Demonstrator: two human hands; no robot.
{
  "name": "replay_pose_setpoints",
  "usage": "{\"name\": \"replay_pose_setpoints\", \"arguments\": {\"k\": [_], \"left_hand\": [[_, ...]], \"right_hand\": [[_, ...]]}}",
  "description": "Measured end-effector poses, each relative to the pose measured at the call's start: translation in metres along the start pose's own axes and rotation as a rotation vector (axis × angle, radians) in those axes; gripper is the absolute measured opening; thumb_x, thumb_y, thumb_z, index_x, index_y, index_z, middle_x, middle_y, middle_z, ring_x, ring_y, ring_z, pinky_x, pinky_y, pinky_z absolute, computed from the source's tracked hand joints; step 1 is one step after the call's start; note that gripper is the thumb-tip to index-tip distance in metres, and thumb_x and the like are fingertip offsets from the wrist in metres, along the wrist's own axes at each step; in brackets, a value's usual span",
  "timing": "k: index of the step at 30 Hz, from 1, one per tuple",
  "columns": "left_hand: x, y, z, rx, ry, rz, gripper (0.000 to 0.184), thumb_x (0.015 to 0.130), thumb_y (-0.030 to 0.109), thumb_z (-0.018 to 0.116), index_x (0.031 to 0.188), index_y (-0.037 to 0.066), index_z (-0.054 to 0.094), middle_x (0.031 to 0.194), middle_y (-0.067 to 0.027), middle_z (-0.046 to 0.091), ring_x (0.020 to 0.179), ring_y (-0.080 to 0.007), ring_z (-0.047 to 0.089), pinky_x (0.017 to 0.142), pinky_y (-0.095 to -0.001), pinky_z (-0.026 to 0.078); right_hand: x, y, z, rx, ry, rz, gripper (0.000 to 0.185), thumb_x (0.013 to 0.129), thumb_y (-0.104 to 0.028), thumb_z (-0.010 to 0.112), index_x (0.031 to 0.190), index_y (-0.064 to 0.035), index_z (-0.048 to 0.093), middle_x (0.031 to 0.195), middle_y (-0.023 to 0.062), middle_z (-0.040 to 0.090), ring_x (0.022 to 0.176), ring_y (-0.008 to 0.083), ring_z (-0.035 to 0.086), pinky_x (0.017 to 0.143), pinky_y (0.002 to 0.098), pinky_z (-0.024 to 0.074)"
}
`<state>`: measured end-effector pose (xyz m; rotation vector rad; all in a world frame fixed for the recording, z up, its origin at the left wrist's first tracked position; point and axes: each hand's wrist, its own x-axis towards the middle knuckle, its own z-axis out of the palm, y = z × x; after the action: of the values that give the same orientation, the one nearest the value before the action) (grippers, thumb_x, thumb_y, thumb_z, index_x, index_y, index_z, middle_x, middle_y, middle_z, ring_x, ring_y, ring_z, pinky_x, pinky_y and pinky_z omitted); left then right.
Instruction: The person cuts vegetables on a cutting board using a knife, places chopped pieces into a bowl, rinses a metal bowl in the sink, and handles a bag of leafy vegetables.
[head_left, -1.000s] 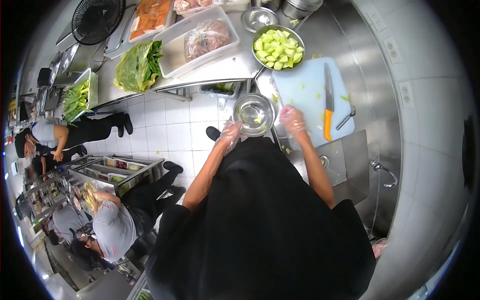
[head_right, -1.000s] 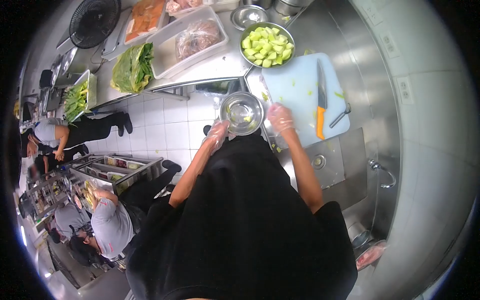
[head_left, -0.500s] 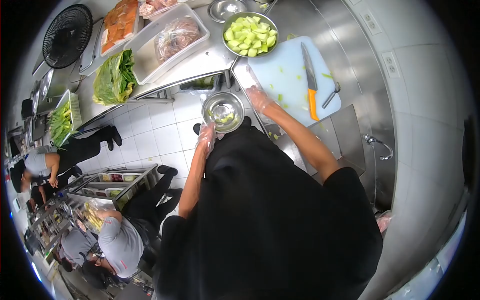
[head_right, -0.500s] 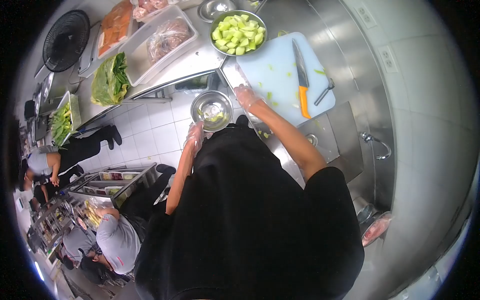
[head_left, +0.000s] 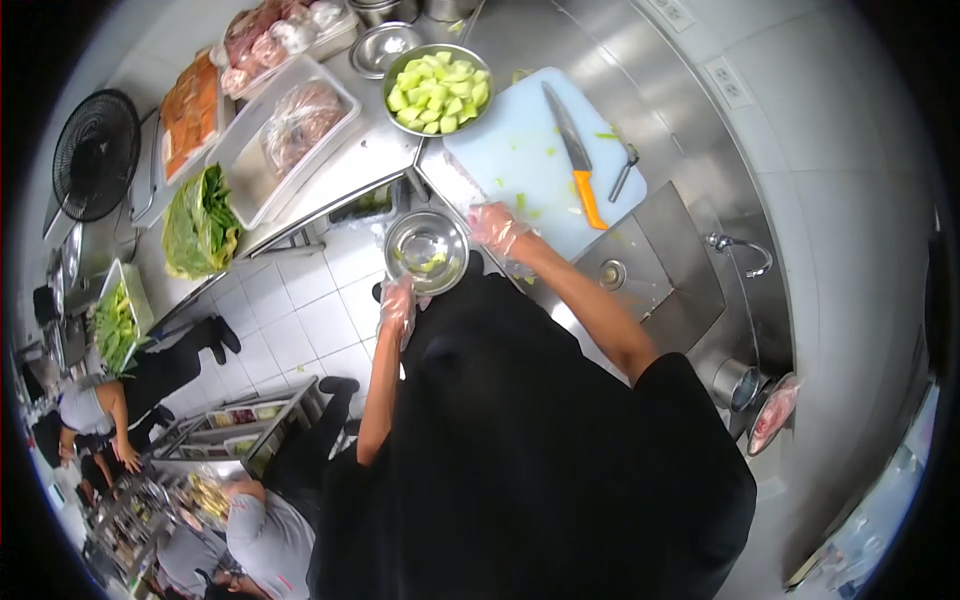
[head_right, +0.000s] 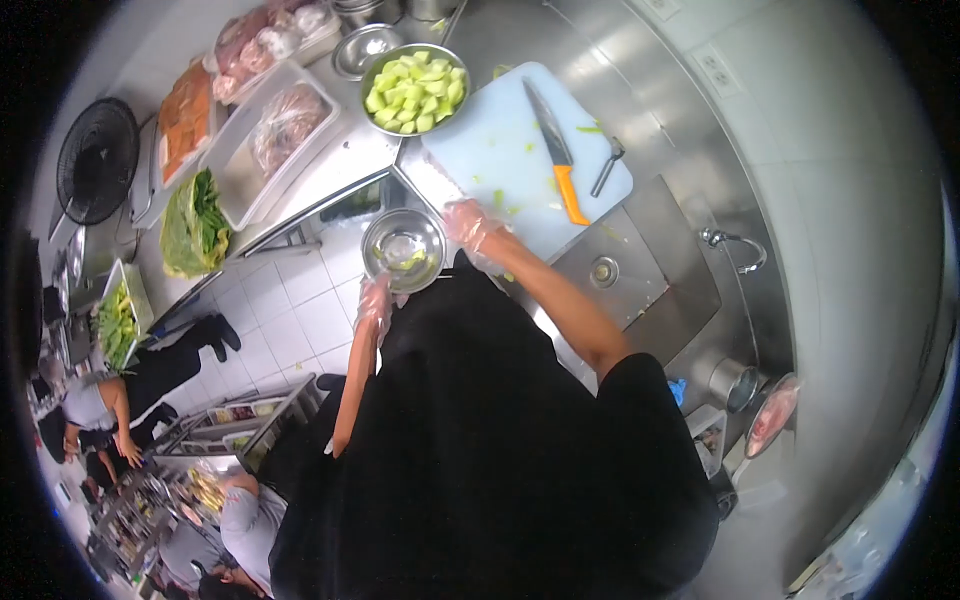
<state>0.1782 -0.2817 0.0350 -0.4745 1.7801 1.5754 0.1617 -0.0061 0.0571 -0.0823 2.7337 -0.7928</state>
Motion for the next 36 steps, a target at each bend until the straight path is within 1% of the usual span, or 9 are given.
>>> {"name": "replay_pose_setpoints", "arguments": {"k": [3, 6, 7, 9, 15, 21, 30, 33, 36], "left_hand": [[-0.02, 0.021, 0.008, -0.022, -0.086, -0.025, 0.034, 0.087, 0.019, 0.048, 0.105, -0.006, 0.06, 0.088, -0.0145, 0.069, 0.07, -0.021, 0.065, 0.065, -0.0339, 0.049], [-0.03, 0.047, 0.022, -0.005, -0.031, -0.08, 0.034, 0.087, 0.016, 0.047, 0.108, -0.009, 0.057, 0.091, -0.0157, 0.068, 0.076, -0.0229, 0.066, 0.07, -0.0344, 0.052], [-0.02, 0.032, 0.022, -0.044, -0.025, -0.042, 0.034, 0.086, 0.016, 0.047, 0.108, -0.009, 0.057, 0.093, -0.0159, 0.067, 0.077, -0.0229, 0.066, 0.071, -0.0343, 0.052], [-0.015, 0.028, 0.021, -0.081, -0.046, 0.01, 0.036, 0.086, 0.015, 0.048, 0.11, -0.009, 0.057, 0.098, -0.0164, 0.067, 0.079, -0.0227, 0.065, 0.072, -0.0344, 0.053], [-0.024, 0.034, 0.023, -0.125, -0.022, 0.0, 0.037, 0.086, 0.015, 0.048, 0.112, -0.009, 0.057, 0.098, -0.0152, 0.067, 0.08, -0.0225, 0.066, 0.068, -0.0341, 0.054], [-0.018, 0.039, 0.027, -0.058, -0.033, 0.002, 0.039, 0.089, 0.019, 0.046, 0.115, -0.008, 0.056, 0.103, -0.0172, 0.068, 0.084, -0.0246, 0.067, 0.075, -0.0341, 0.053], [-0.01, 0.041, 0.026, -0.141, -0.049, 0.079, 0.039, 0.086, 0.017, 0.046, 0.113, -0.009, 0.057, 0.098, -0.0165, 0.069, 0.082, -0.0242, 0.068, 0.076, -0.0342, 0.053], [-0.015, 0.041, 0.029, -0.133, -0.009, 0.085, 0.038, 0.085, 0.016, 0.046, 0.112, -0.008, 0.058, 0.1, -0.0162, 0.069, 0.082, -0.024, 0.068, 0.075, -0.0338, 0.053], [-0.005, 0.034, 0.027, -0.187, -0.061, 0.001, 0.047, 0.083, 0.012, 0.05, 0.128, -0.003, 0.045, 0.104, -0.0154, 0.065, 0.083, -0.0223, 0.065, 0.069, -0.032, 0.053]], "right_hand": [[-0.016, -0.048, -0.029, 0.485, 0.1, -0.065, 0.017, 0.086, -0.019, 0.06, 0.096, -0.0068, 0.066, 0.086, 0.0192, 0.069, 0.079, 0.0351, 0.066, 0.075, 0.0438, 0.0524], [-0.016, -0.021, -0.033, 0.462, 0.22, 0.201, 0.022, 0.086, -0.022, 0.062, 0.101, -0.0082, 0.068, 0.088, 0.0189, 0.07, 0.082, 0.0328, 0.067, 0.078, 0.042, 0.0524], [-0.013, 0.014, -0.021, 0.217, 0.312, 0.221, 0.029, 0.085, -0.027, 0.064, 0.101, -0.0033, 0.067, 0.095, 0.0215, 0.069, 0.09, 0.0328, 0.067, 0.083, 0.0425, 0.0524], [-0.033, 0.033, -0.024, -0.012, 0.381, 0.654, 0.037, 0.085, -0.03, 0.066, 0.102, 0.0028, 0.065, 0.101, 0.0253, 0.067, 0.095, 0.0368, 0.066, 0.087, 0.0431, 0.0523], [-0.04, 0.028, -0.017, 0.045, 0.38, 0.713, 0.041, 0.083, -0.032, 0.07, 0.104, 0.0033, 0.064, 0.107, 0.0285, 0.065, 0.101, 0.0413, 0.064, 0.089, 0.0453, 0.052], [-0.009, 0.025, -0.013, 0.058, 0.109, 0.637, 0.048, 0.078, -0.026, 0.074, 0.114, 0.0026, 0.059, 0.119, 0.0289, 0.06, 0.106, 0.043, 0.062, 0.091, 0.0474, 0.0516], [-0.02, 0.017, 0.022, -0.238, 0.677, 0.495, 0.031, 0.084, -0.012, 0.066, 0.108, 0.0047, 0.056, 0.113, 0.0301, 0.058, 0.107, 0.0428, 0.061, 0.092, 0.0454, 0.0521], [-0.017, 0.026, 0.019, -0.139, 0.429, 0.484, 0.023, 0.09, -0.005, 0.046, 0.109, 0.0037, 0.057, 0.112, 0.0247, 0.061, 0.101, 0.0368, 0.064, 0.088, 0.0429, 0.0541], [-0.017, 0.022, 0.023, -0.047, 0.409, 0.478, 0.02, 0.084, -0.008, 0.061, 0.099, 0.0038, 0.057, 0.107, 0.0269, 0.062, 0.101, 0.0409, 0.063, 0.085, 0.0434, 0.0537]]}}
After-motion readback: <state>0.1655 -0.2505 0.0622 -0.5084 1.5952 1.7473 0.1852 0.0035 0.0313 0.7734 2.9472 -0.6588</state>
